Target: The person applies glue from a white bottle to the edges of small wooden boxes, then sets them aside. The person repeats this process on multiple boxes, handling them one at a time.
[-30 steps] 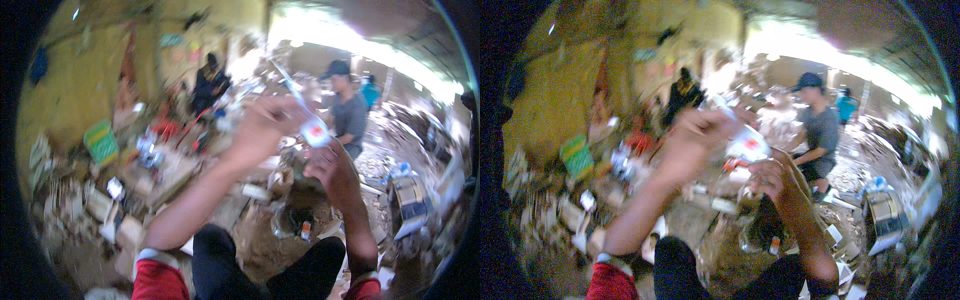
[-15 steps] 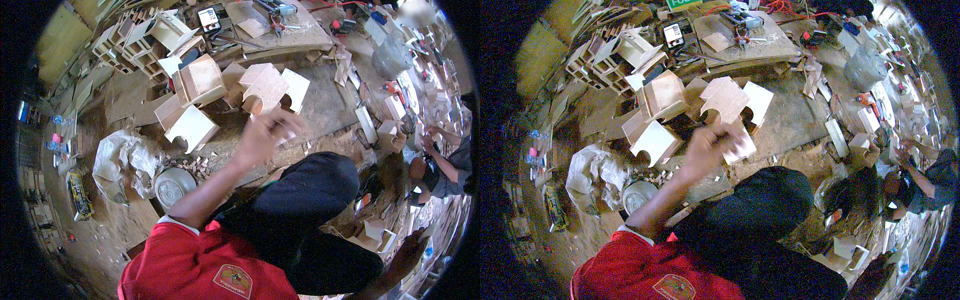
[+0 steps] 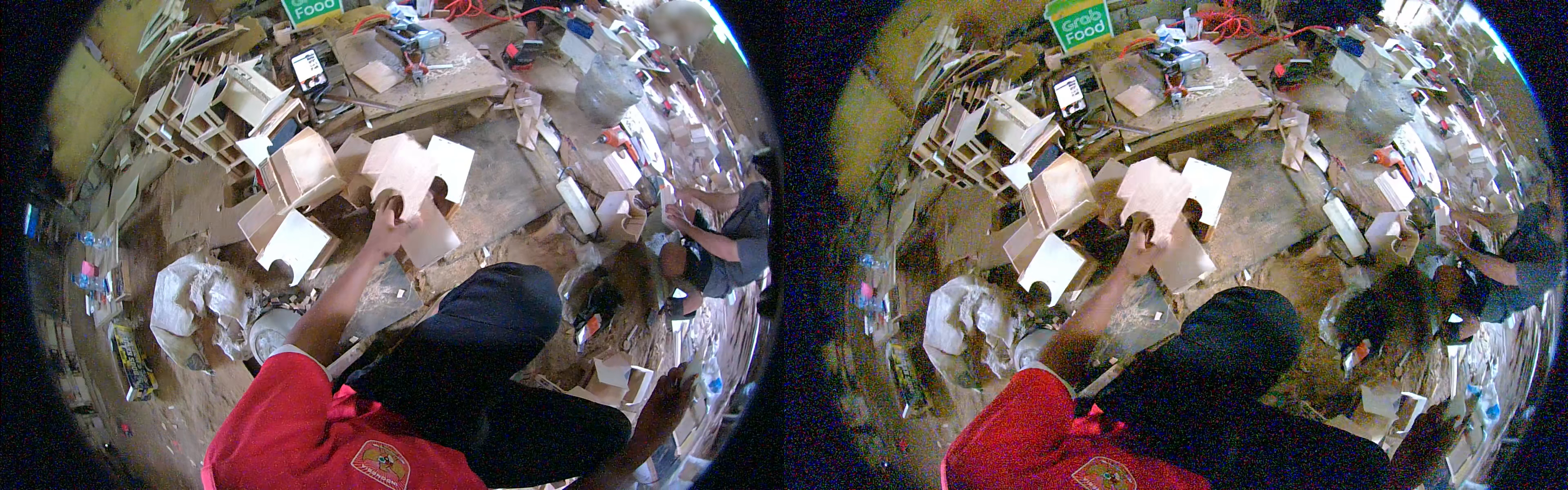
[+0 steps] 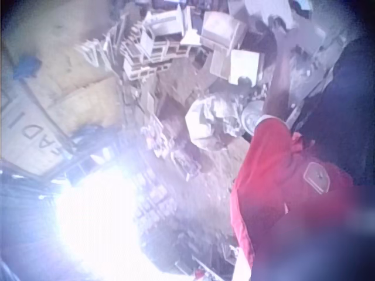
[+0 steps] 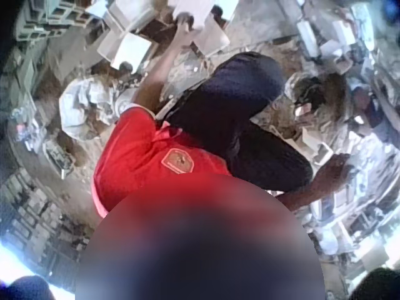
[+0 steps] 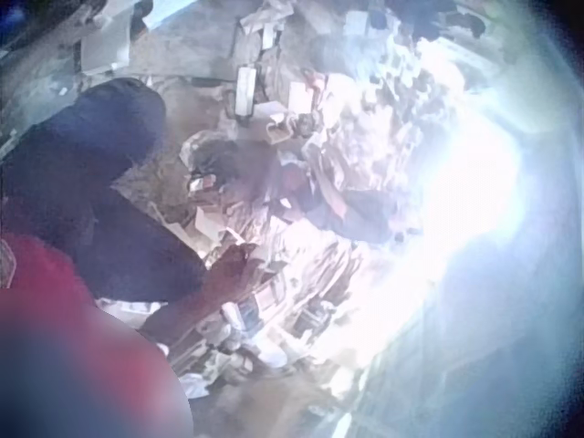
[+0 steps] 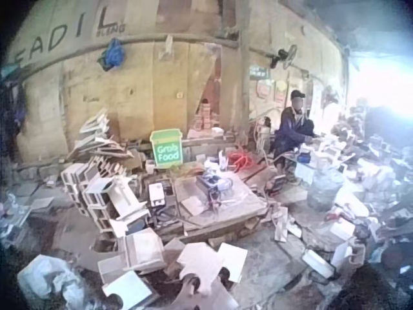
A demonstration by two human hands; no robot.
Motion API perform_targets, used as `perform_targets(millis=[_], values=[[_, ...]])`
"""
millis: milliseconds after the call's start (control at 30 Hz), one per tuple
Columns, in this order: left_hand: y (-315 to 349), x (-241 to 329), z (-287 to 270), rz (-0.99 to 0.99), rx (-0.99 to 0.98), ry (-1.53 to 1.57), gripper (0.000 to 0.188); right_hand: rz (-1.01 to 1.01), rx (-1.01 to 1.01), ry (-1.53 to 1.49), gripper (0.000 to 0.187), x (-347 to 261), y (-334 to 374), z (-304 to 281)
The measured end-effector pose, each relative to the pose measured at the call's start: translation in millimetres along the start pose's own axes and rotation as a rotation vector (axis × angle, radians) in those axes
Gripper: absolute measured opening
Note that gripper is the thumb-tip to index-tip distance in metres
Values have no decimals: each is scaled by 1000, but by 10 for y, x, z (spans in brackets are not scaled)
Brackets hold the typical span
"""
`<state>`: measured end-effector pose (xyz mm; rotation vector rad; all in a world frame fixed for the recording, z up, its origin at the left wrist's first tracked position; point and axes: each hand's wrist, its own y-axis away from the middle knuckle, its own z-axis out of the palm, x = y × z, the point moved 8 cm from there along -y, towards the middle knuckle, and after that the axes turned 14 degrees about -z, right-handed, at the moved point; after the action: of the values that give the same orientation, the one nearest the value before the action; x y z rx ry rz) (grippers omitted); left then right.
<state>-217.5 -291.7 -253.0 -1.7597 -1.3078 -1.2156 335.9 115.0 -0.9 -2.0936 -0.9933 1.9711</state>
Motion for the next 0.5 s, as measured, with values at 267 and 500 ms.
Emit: perform_targets(millis=[267, 500], values=[[-57, 443, -37, 80, 308, -110, 37, -542, -347, 1523, 36, -637, 4, 327], [-330, 1825, -457, -90, -156, 785, 58, -564, -225, 1473, 27, -1337, -257, 640]])
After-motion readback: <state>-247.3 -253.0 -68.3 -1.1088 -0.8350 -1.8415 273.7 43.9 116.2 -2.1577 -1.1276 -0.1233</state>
